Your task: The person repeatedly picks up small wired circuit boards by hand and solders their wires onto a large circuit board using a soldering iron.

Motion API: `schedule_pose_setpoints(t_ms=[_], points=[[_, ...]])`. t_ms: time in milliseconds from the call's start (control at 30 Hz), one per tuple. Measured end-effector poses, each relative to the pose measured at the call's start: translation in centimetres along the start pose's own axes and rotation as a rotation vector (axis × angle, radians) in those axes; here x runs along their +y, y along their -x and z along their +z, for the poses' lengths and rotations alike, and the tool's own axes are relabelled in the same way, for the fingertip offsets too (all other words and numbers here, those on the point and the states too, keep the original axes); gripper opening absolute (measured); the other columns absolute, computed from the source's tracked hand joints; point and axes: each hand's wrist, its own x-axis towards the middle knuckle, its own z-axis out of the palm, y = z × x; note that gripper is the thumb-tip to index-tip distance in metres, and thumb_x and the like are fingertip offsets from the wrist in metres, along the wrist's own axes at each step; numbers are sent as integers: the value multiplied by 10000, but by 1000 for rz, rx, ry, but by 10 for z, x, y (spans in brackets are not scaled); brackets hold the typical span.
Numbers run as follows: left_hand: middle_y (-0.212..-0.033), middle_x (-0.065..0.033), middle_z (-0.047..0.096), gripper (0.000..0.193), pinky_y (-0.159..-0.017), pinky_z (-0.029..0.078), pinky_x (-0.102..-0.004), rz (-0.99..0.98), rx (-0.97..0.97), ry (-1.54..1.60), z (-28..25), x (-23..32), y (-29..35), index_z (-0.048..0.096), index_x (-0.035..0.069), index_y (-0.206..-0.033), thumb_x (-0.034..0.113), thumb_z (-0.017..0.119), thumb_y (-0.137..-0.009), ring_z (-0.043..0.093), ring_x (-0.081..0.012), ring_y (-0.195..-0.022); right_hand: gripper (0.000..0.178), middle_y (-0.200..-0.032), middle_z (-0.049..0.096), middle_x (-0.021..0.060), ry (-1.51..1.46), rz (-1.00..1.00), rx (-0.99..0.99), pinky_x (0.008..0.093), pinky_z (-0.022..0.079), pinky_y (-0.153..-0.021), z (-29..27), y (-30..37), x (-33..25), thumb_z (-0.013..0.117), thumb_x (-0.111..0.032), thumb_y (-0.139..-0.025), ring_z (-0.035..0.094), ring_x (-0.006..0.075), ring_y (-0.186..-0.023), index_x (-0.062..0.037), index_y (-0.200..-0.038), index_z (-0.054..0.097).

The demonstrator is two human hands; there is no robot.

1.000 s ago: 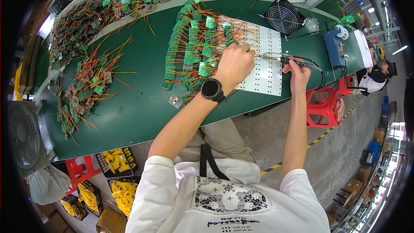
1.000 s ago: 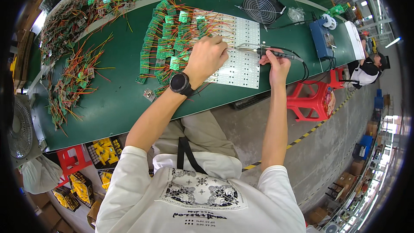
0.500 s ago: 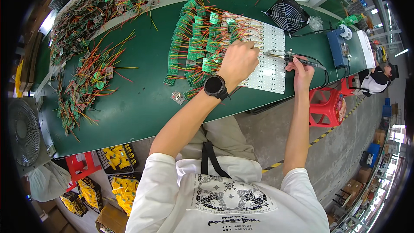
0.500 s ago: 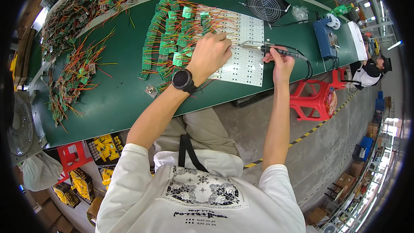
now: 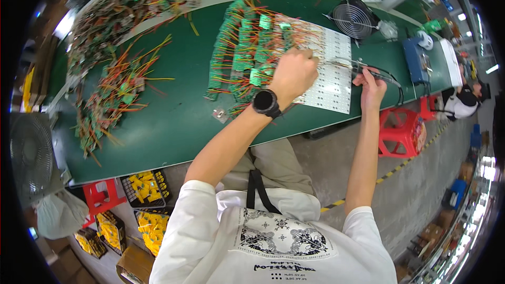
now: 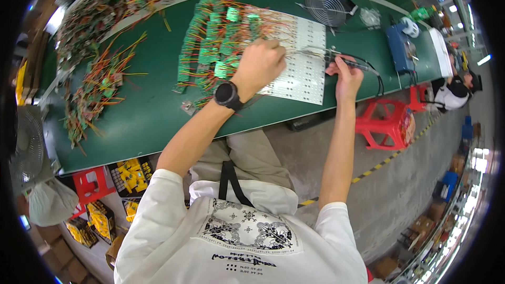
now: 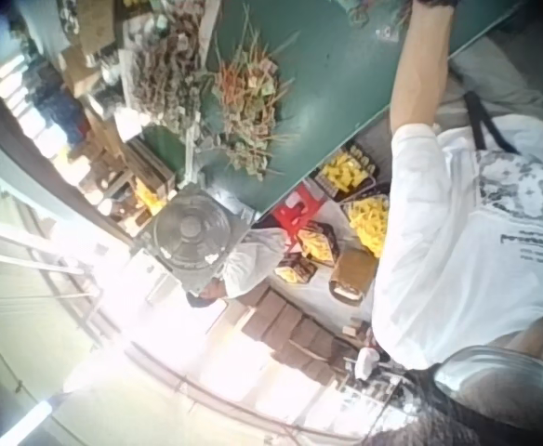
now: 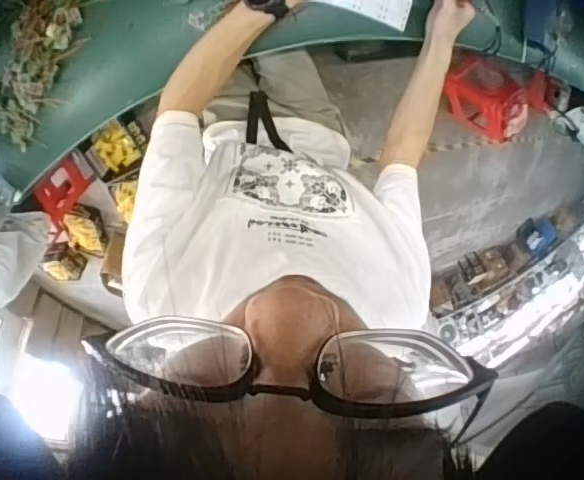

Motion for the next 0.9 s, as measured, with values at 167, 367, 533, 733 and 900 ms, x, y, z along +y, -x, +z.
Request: schedule_pose_setpoints(t_ms=[167, 367, 533, 733, 900], points=[[-983, -155, 597, 337, -811, 490, -418, 80, -18, 141, -22, 16, -9, 629, 23, -991, 228, 706, -736, 602, -316, -922, 212, -734, 635, 115, 33, -40, 102, 276, 501, -562, -11, -3, 1, 679, -72, -863, 597, 170, -568, 71, -1005, 612], [-1008, -141, 590, 324, -829, 484, -404, 12, 90, 51, -126, 48, 25, 611, 37, -1044, 204, 695, -779, 587, -325, -960, 184, -728, 659, 93, -4, -48, 53, 241, 471, -550, -23, 1, 4, 678, -107, -884, 612, 145, -569, 32, -1000, 641], [-719, -79, 655, 168, -595, 514, -365, -574, 323, -235, -185, -8, 116, 656, 74, -936, 150, 683, -788, 649, -249, -633, 184, -726, 653, 81, -56, -31, 27, 235, 468, -550, -22, -2, 5, 679, -116, -886, 611, 144, -567, 28, -995, 644], [-866, -138, 653, 262, -615, 508, -434, -756, 201, -732, -246, -81, 166, 589, 65, -994, 225, 682, -809, 651, -331, -713, 172, -738, 656, 83, -95, -22, 77, 239, 472, -547, -19, -2, 1, 669, -104, -886, 615, 144, -571, 33, -988, 646], [-825, -127, 620, 286, -618, 514, -455, -738, 99, -871, -260, -103, 162, 587, 69, -1012, 220, 688, -791, 653, -344, -740, 173, -739, 651, 92, -136, -28, 63, 251, 470, -543, -17, -1, 0, 666, -92, -884, 620, 160, -574, 51, -979, 649]])
